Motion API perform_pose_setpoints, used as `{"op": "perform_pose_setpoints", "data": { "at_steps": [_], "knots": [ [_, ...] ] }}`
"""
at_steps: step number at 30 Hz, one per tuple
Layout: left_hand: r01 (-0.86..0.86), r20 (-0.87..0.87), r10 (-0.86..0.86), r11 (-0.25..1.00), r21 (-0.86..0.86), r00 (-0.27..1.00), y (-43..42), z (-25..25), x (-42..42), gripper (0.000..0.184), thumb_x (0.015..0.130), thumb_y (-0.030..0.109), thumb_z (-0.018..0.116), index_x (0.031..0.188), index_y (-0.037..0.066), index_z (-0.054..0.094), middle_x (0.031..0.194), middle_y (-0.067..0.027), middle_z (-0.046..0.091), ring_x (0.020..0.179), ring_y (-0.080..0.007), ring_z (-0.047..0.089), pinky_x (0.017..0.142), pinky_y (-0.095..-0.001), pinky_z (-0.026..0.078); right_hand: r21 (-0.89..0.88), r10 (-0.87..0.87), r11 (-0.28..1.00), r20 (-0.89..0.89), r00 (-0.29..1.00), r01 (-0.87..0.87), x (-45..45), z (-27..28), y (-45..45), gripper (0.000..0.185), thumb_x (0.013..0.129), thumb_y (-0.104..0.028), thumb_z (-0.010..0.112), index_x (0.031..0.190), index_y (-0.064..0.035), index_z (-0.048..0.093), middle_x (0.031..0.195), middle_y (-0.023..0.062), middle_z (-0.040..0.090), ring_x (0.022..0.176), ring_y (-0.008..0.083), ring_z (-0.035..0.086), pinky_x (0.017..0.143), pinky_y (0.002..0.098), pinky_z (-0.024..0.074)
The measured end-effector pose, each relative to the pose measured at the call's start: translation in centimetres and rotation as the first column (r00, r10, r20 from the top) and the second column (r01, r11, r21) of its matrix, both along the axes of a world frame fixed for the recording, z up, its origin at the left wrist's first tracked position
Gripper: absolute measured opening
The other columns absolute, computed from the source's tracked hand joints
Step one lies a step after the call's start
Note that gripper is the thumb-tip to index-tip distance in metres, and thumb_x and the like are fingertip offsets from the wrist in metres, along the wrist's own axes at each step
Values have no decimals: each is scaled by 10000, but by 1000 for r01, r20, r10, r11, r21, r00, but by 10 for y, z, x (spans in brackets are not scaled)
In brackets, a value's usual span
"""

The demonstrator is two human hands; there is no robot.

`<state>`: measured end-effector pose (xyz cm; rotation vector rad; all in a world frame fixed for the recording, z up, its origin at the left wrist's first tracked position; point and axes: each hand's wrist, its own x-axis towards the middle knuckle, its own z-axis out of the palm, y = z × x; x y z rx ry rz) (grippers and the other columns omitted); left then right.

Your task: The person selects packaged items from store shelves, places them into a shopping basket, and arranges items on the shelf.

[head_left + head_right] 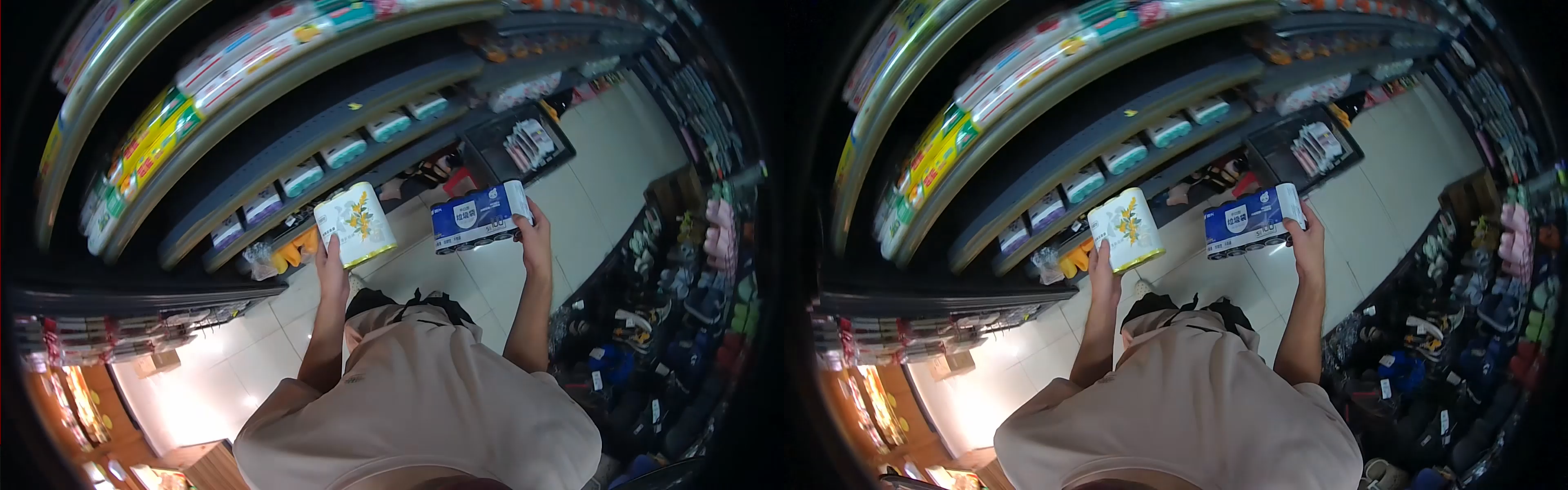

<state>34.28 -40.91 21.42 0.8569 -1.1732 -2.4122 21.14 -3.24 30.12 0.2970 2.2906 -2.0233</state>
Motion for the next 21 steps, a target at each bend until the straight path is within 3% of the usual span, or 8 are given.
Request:
{"op": "perform_pose_setpoints", "data": {
  "at_steps": [7,11,13,16,21],
  "knots": [
    [149,12,-149,988,41,989,117,11,-39,503,998,257,606,1380,-27,442,1262,-128,595,1118,-222,619,943,-355,507,-4,-337,941,79,938,338,64,-27,136,686,817,-141,650,1453,14,442,1019,127,666,741,131,610,548,252,445],
    [252,51,-253,968,20,966,159,7,-57,506,1001,270,597,1385,-18,434,1278,-132,589,1135,-241,618,949,-383,509,-96,-478,867,112,871,488,100,-51,196,656,841,-147,654,1448,-4,450,1029,107,669,736,123,611,545,252,444],
    [315,68,-316,949,19,946,177,3,-70,503,1013,275,573,1408,4,421,1309,-129,585,1165,-262,612,977,-425,501,-132,-542,820,130,830,557,117,-57,218,642,851,-150,657,1444,-11,455,1036,97,672,732,120,612,546,253,443],
    [357,64,-358,934,32,931,203,2,-88,498,1003,277,593,1367,-27,441,1274,-143,589,1129,-239,623,935,-372,515,-178,-627,742,158,763,646,132,-66,237,624,857,-144,654,1433,-8,458,1088,88,665,765,117,613,554,253,445],
    [401,102,-404,915,43,909,235,-1,-124,497,1007,276,586,1371,-29,440,1294,-153,586,1144,-253,624,942,-375,517,-172,-696,669,197,690,724,127,-68,250,630,853,-158,671,1429,-13,463,1085,71,655,811,118,601,580,252,447]
  ]
}}
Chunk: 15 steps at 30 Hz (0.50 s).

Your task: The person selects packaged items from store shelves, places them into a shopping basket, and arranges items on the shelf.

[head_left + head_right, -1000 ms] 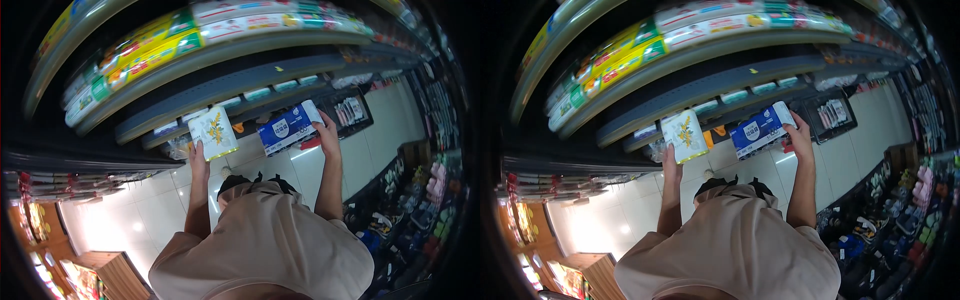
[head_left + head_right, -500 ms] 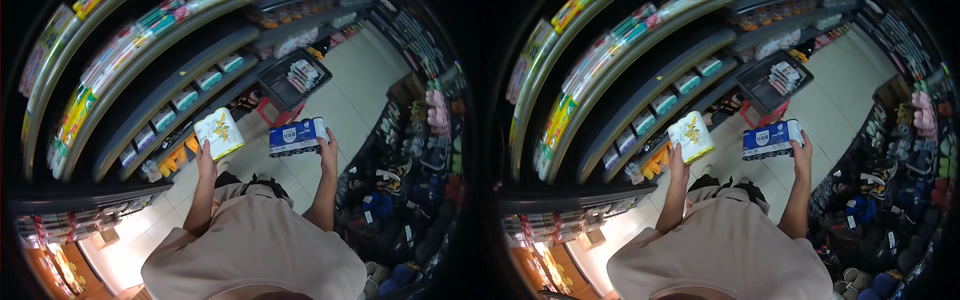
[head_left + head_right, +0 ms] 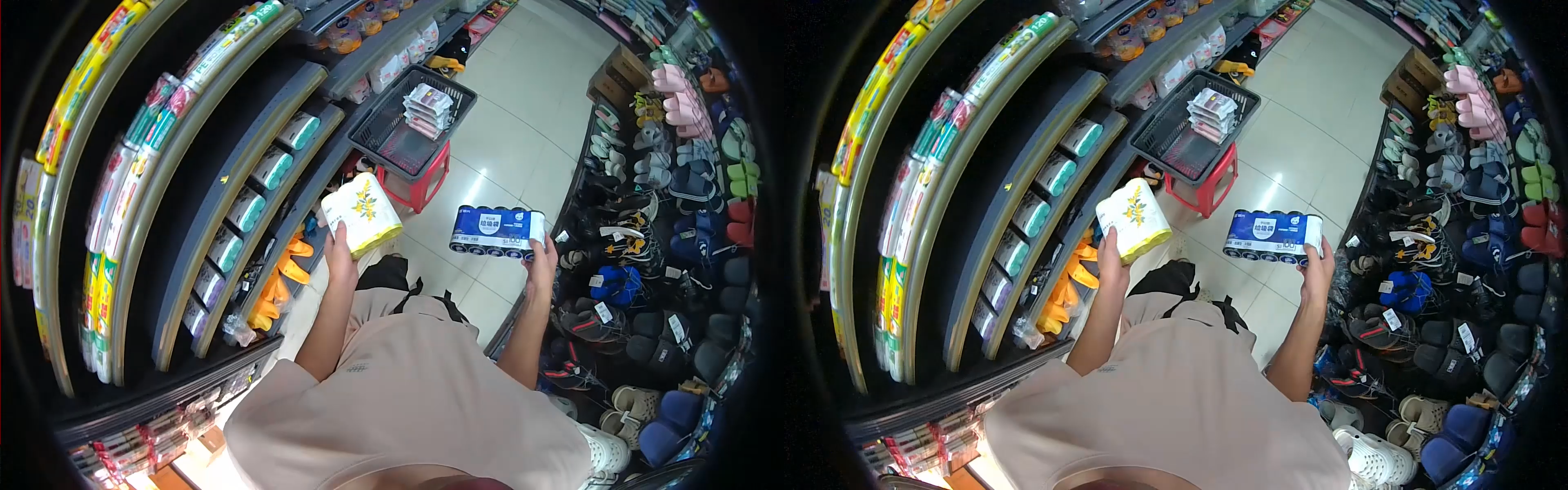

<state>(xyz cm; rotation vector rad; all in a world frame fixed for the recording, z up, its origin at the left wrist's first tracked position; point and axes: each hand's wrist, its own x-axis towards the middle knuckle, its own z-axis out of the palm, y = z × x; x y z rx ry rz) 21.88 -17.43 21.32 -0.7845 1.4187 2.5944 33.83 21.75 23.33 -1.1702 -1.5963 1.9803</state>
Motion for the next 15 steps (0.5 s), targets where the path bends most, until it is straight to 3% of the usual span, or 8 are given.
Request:
{"op": "perform_pose_setpoints", "data": {
  "at_steps": [4,7,15],
  "knots": [
    [33,-11,-33,999,-32,999,9,-23,-34,523,1006,331,572,1412,34,431,1316,-136,582,1169,-285,612,935,-462,526,-1,19,1000,20,1000,-19,-30,-8,9,622,847,-170,682,1416,-17,482,1085,72,652,822,118,599,595,252,448],
    [-6,34,5,999,34,999,13,-36,-62,504,1005,254,583,1392,-30,428,1305,-158,582,1153,-261,622,940,-376,521,38,41,998,30,999,-42,-66,-10,13,625,845,-172,687,1414,-14,483,1063,71,657,814,117,601,596,253,449],
    [-18,107,17,1000,7,994,-1,-47,-152,511,1000,241,586,1409,-20,424,1313,-144,576,1144,-260,624,938,-376,524,108,172,978,78,982,-179,-212,-13,7,648,835,-171,702,1415,4,472,999,84,667,729,115,601,557,246,456]
  ]
}}
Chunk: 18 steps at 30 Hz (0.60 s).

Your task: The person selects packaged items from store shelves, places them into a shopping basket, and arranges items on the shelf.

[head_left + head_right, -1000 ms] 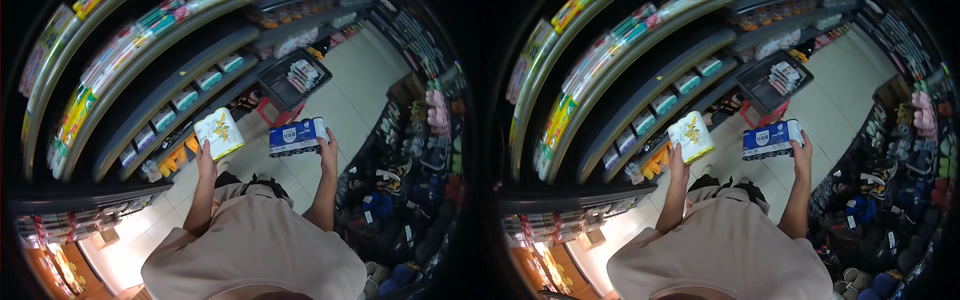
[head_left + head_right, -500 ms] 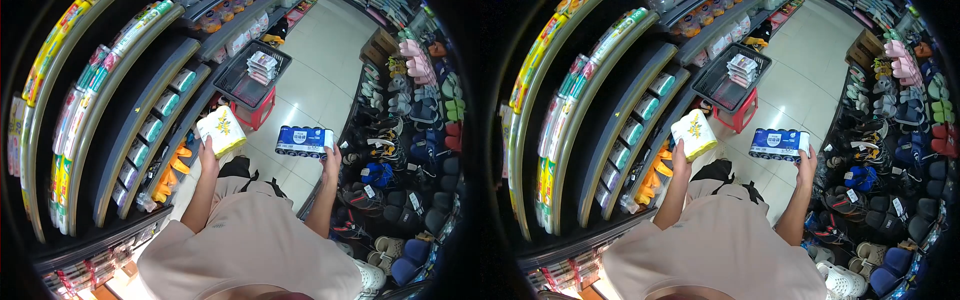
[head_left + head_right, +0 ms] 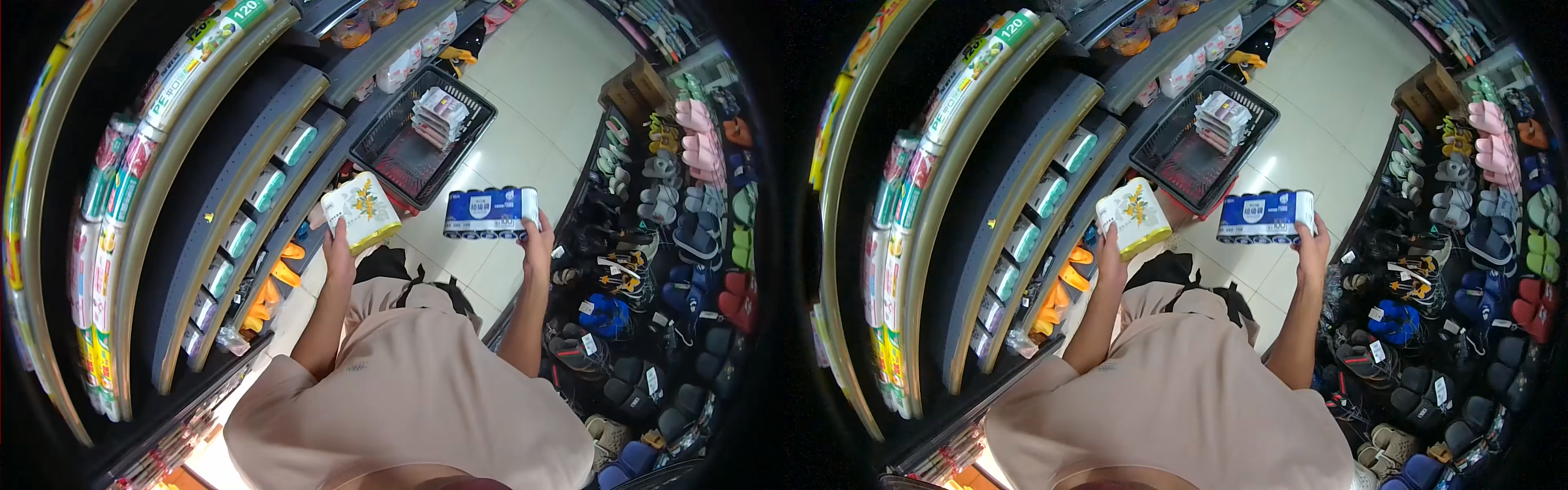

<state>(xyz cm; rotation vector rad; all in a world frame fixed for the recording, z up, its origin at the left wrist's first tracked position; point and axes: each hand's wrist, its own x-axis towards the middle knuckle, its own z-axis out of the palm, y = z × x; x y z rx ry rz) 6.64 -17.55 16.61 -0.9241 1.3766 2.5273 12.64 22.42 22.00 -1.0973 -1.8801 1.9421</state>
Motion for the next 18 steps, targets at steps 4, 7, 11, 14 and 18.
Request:
{"op": "perform_pose_setpoints", "data": {
  "at_steps": [4,7,11,14,18],
  "knots": [
    [-25,26,25,1000,-2,999,-16,-6,-36,520,995,243,596,1414,-11,421,1301,-134,577,1137,-249,624,921,-378,535,67,76,995,2,997,-75,-82,-5,-19,686,829,-190,716,1426,21,450,993,116,663,731,131,602,553,260,478],
    [-69,-11,68,997,-29,998,-27,-11,-48,531,990,248,604,1420,0,417,1284,-135,582,1136,-242,621,905,-374,542,100,149,983,26,988,-151,-133,-17,-30,732,828,-192,717,1453,30,407,1012,149,660,745,158,615,564,280,501],
    [-136,-3,136,989,-56,991,-27,-12,-50,523,990,243,606,1412,-7,426,1278,-139,586,1135,-241,617,917,-369,529,127,279,949,92,956,-289,-194,-48,-38,696,832,-174,711,1436,4,415,1048,147,656,826,179,634,615,292,515],
    [-224,17,228,966,-130,973,-16,-11,-45,504,992,235,604,1392,-25,442,1282,-140,586,1130,-236,614,930,-371,519,183,400,890,128,908,-418,-237,-74,-40,657,805,-161,723,1370,38,452,1009,152,646,790,180,634,596,297,517],
    [-323,13,334,918,-229,942,6,-18,-31,489,1003,232,593,1378,-46,448,1285,-144,587,1121,-229,611,937,-368,515,216,591,758,172,788,-615,-298,-145,-31,621,808,-107,712,1341,86,459,1020,152,642,789,170,633,626,287,515]
  ]
}}
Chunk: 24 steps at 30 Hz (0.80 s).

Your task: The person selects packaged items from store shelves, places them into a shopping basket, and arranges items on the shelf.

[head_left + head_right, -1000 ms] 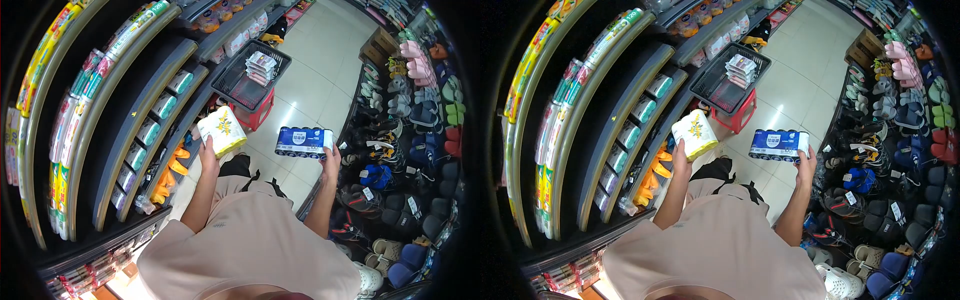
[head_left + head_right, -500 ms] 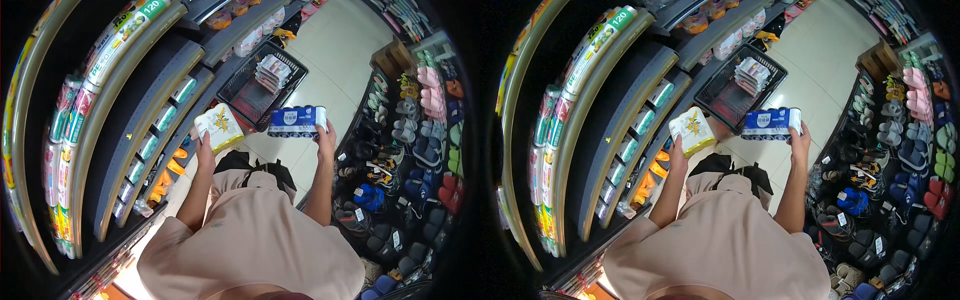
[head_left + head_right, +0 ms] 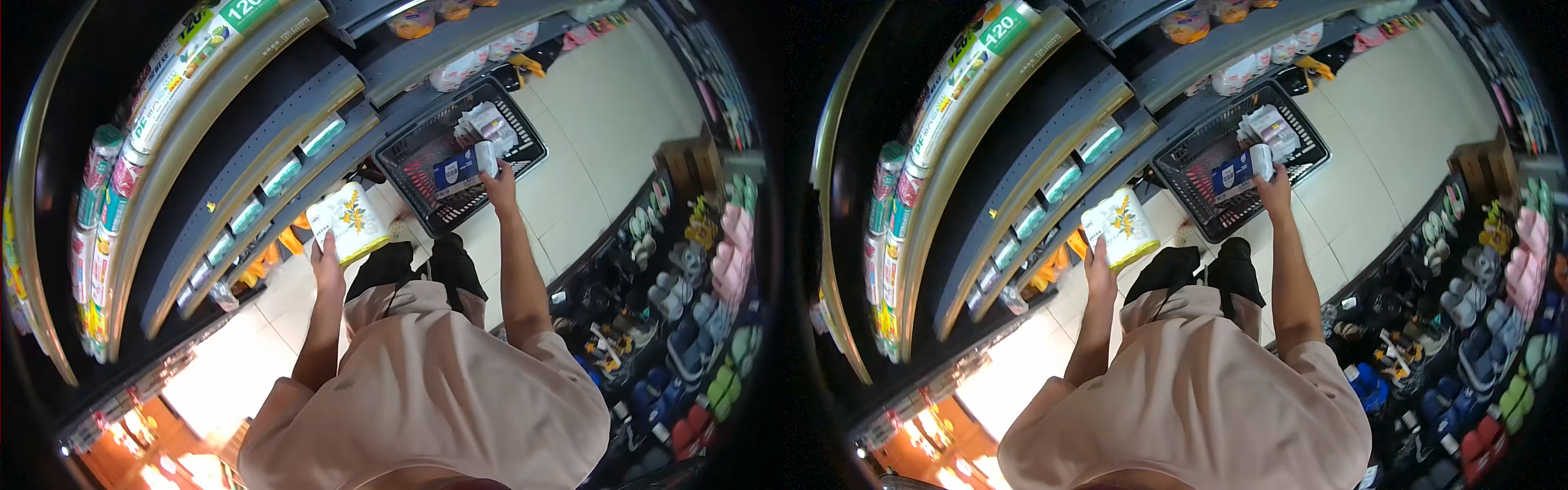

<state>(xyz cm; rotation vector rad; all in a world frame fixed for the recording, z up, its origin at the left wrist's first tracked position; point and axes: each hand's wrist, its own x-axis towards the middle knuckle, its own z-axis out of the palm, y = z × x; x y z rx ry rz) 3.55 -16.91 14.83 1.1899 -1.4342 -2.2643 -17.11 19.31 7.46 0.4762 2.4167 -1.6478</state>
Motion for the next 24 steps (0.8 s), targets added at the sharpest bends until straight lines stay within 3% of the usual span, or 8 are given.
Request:
{"op": "perform_pose_setpoints", "data": {
  "at_steps": [4,7,8,14,18,21,22,24],
  "knots": [
    [-89,70,92,995,-44,993,33,6,19,432,1028,235,538,1389,12,452,1294,-116,585,1158,-245,608,938,-397,536,-126,127,982,-99,987,-139,-52,-126,8,544,827,-51,691,1320,73,498,1064,129,654,844,160,629,656,312,511],
    [-190,116,196,980,-56,974,67,15,20,397,1026,206,551,1320,-51,478,1218,-138,613,1069,-210,630,909,-344,535,-308,192,940,115,975,-149,-77,-141,2,527,828,-44,703,1323,23,534,1086,89,662,863,139,625,633,304,498],
    [-196,125,203,978,-65,971,76,14,23,396,1027,205,550,1319,-52,478,1212,-140,616,1056,-211,635,904,-343,537,-368,246,914,159,956,-174,-84,-150,2,533,827,-44,722,1336,-43,562,1077,48,663,879,134,623,628,296,491],
    [-240,201,264,961,-135,943,123,-3,40,392,1024,214,567,1296,-56,489,1153,-134,631,987,-188,640,859,-338,542,-424,385,874,302,872,-239,-117,-203,0,517,855,-90,730,1345,-121,567,1092,10,649,870,138,612,634,298,484],
    [-282,223,305,951,-130,926,148,-6,43,396,1021,229,577,1284,-55,497,1137,-127,633,976,-174,626,862,-329,534,-371,353,912,491,797,-175,-128,-202,-1,622,871,-150,728,1439,-217,484,1195,5,614,976,185,584,708,364,491],
    [-270,241,300,951,-150,923,158,-13,43,414,1017,240,578,1293,-55,489,1137,-133,628,984,-185,627,860,-341,544,-299,278,946,545,791,-127,-127,-198,3,591,853,-127,745,1397,-135,512,1229,95,615,990,249,615,669,379,536],
    [-262,239,293,953,-155,926,160,-17,42,433,1015,253,575,1306,-54,481,1146,-142,625,988,-202,637,850,-355,559,-293,305,944,596,743,-153,-128,-194,5,651,877,-165,724,1456,-213,430,1223,94,611,1014,256,618,690,392,549],
    [-257,233,291,952,-165,928,162,-19,40,452,1014,265,573,1321,-52,474,1155,-147,623,990,-212,643,845,-362,565,-332,267,941,616,741,-62,-119,-177,5,674,884,-188,711,1468,-265,382,1197,87,619,1011,255,629,712,409,556]
  ]
}}
